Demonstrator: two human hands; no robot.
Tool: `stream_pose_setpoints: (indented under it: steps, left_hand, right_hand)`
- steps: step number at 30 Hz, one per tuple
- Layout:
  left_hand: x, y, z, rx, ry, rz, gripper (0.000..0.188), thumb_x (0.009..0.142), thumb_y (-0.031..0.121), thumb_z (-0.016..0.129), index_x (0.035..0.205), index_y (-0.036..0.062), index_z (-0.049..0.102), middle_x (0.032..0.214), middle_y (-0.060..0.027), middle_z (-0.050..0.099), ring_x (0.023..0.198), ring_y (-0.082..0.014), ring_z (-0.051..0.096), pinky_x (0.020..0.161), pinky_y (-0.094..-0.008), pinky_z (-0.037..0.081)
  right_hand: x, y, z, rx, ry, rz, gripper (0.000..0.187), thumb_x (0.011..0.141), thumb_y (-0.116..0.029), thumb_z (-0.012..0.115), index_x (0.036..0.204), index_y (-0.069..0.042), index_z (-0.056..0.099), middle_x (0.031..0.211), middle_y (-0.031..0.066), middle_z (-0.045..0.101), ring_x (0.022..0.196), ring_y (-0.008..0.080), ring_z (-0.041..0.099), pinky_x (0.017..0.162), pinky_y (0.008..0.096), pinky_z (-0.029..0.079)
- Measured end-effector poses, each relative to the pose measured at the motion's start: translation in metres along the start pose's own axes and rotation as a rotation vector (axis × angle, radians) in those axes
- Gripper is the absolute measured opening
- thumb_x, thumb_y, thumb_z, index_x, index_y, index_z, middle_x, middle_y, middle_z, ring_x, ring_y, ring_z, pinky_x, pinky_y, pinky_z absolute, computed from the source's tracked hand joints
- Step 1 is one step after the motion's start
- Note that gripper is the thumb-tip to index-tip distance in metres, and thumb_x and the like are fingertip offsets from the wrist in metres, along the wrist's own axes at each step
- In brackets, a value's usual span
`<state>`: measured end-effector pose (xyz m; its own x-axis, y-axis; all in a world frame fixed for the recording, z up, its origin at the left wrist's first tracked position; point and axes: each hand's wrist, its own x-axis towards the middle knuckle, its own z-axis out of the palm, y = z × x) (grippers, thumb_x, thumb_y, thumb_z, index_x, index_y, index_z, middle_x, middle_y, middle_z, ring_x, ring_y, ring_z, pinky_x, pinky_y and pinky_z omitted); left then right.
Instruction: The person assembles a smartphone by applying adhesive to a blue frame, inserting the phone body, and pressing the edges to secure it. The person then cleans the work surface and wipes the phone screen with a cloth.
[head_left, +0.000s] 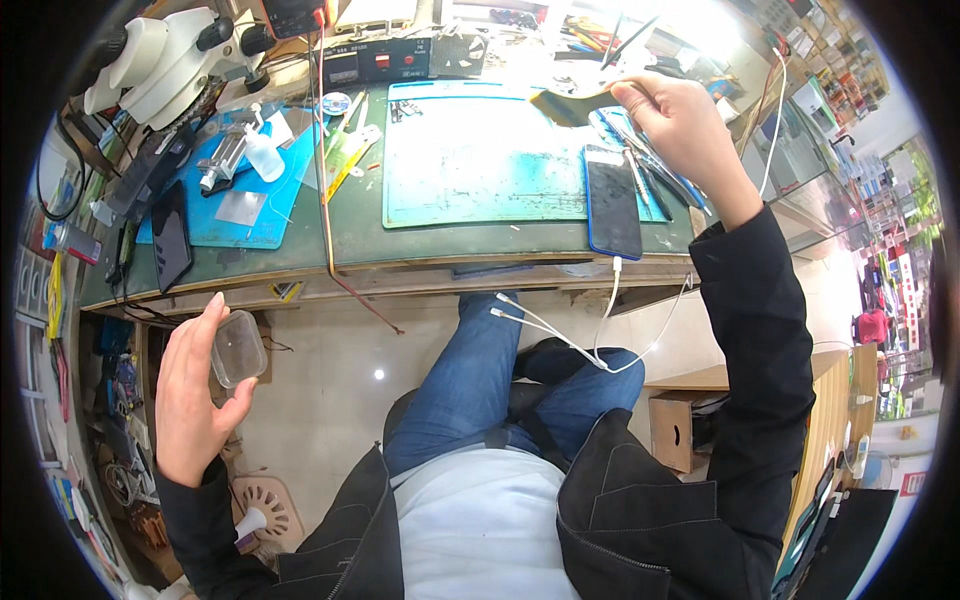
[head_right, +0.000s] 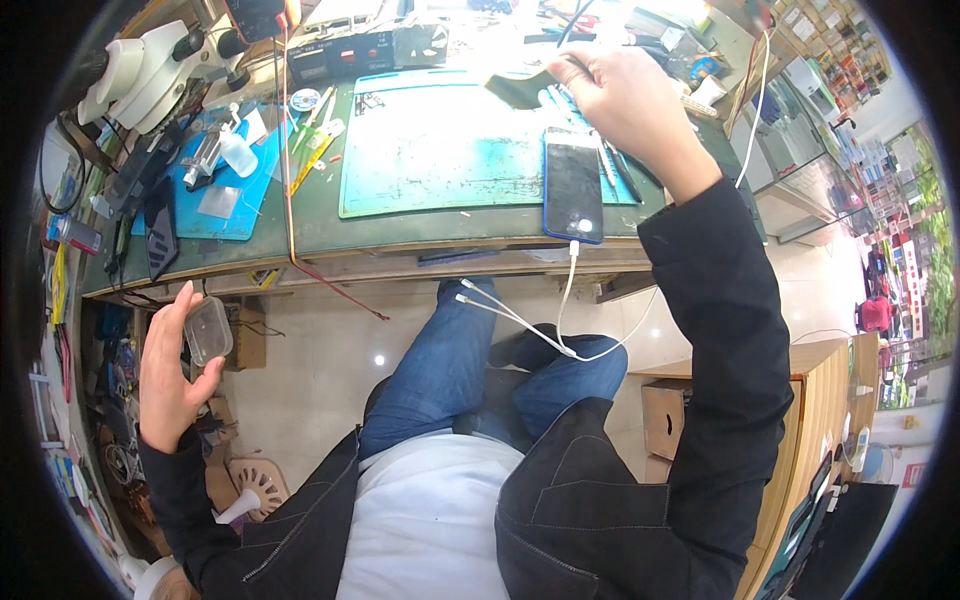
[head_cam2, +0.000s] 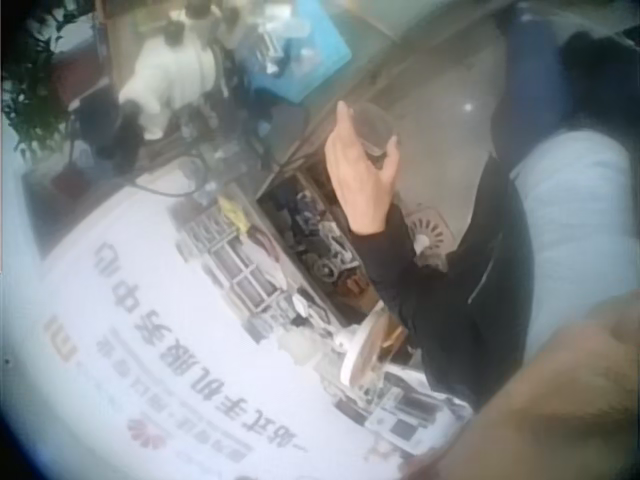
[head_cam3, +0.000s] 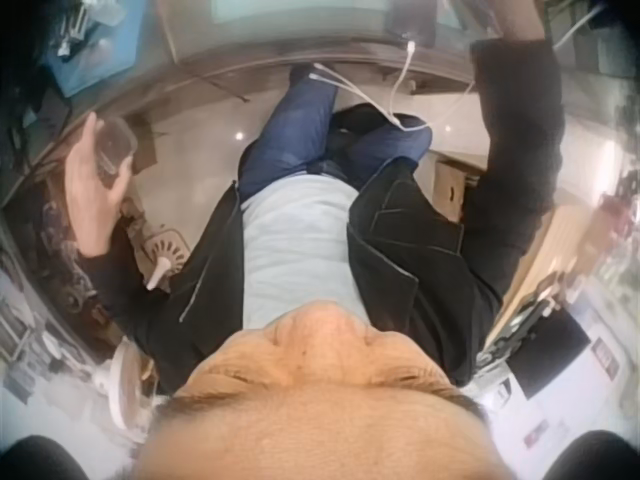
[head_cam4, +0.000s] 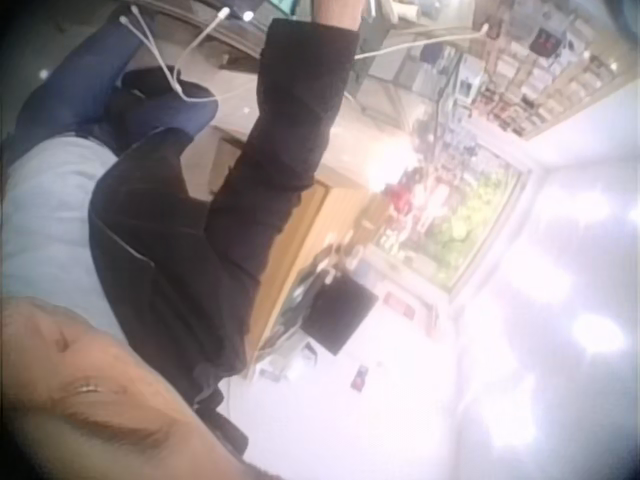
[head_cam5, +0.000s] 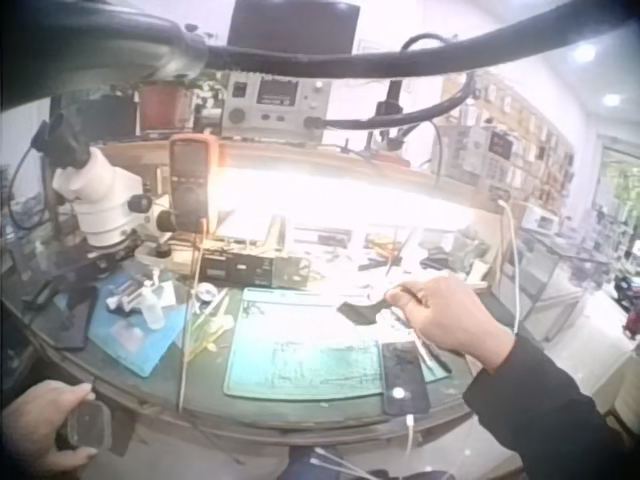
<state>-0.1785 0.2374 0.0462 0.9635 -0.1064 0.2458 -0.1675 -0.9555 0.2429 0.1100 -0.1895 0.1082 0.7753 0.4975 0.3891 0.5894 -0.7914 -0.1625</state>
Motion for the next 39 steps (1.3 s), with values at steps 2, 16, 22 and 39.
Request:
stream_pose_setpoints:
  steps: [2,16,22,39]
  left_hand:
    - [0.002,0.000,-0.001,0.000,-0.020,0.015,0.092,0.068,-0.005,0.073,0.154,0.0038,0.042,0.133,-0.0161,0.060,0.123,-0.0357,0.057,0.108,-0.0426,0.044]
    - [-0.006,0.003,-0.006,0.013,0.013,-0.012,0.094,0.065,-0.006,0.076,0.152,0.0035,0.043,0.131,-0.0163,0.062,0.121,-0.0353,0.058,0.106,-0.0422,0.046]
    - [-0.009,0.000,-0.007,-0.003,-0.029,-0.038,0.091,0.069,-0.004,0.071,0.154,0.0031,0.040,0.133,-0.0159,0.060,0.122,-0.0350,0.057,0.110,-0.0423,0.043]
    - [-0.007,0.002,-0.008,-0.025,-0.039,-0.042,0.092,0.068,-0.005,0.071,0.154,0.0033,0.040,0.133,-0.0157,0.060,0.123,-0.0349,0.057,0.110,-0.0419,0.043]
  right_hand:
    - [0.000,0.012,0.003,-0.100,-0.014,0.013,0.031,0.102,-0.033,0.056,0.110,-0.008,0.073,0.083,0.0188,0.071,0.082,0.0395,0.069,0.072,0.0466,0.052]
    - [0.000,0.030,0.034,-0.122,0.099,-0.089,0.031,0.103,-0.032,0.058,0.105,-0.005,0.073,0.071,0.0151,0.066,0.065,0.0297,0.066,0.061,0.0382,0.047]
    - [-0.008,0.022,0.006,0.062,-0.111,-0.072,0.029,0.104,-0.029,0.059,0.106,-0.004,0.073,0.065,0.0085,0.060,0.061,0.0164,0.058,0.060,0.0324,0.044]
    - [-0.012,0.001,0.001,-0.022,-0.092,-0.088,0.033,0.102,-0.033,0.058,0.110,-0.006,0.075,0.086,0.0193,0.072,0.081,0.0386,0.069,0.073,0.0461,0.053]
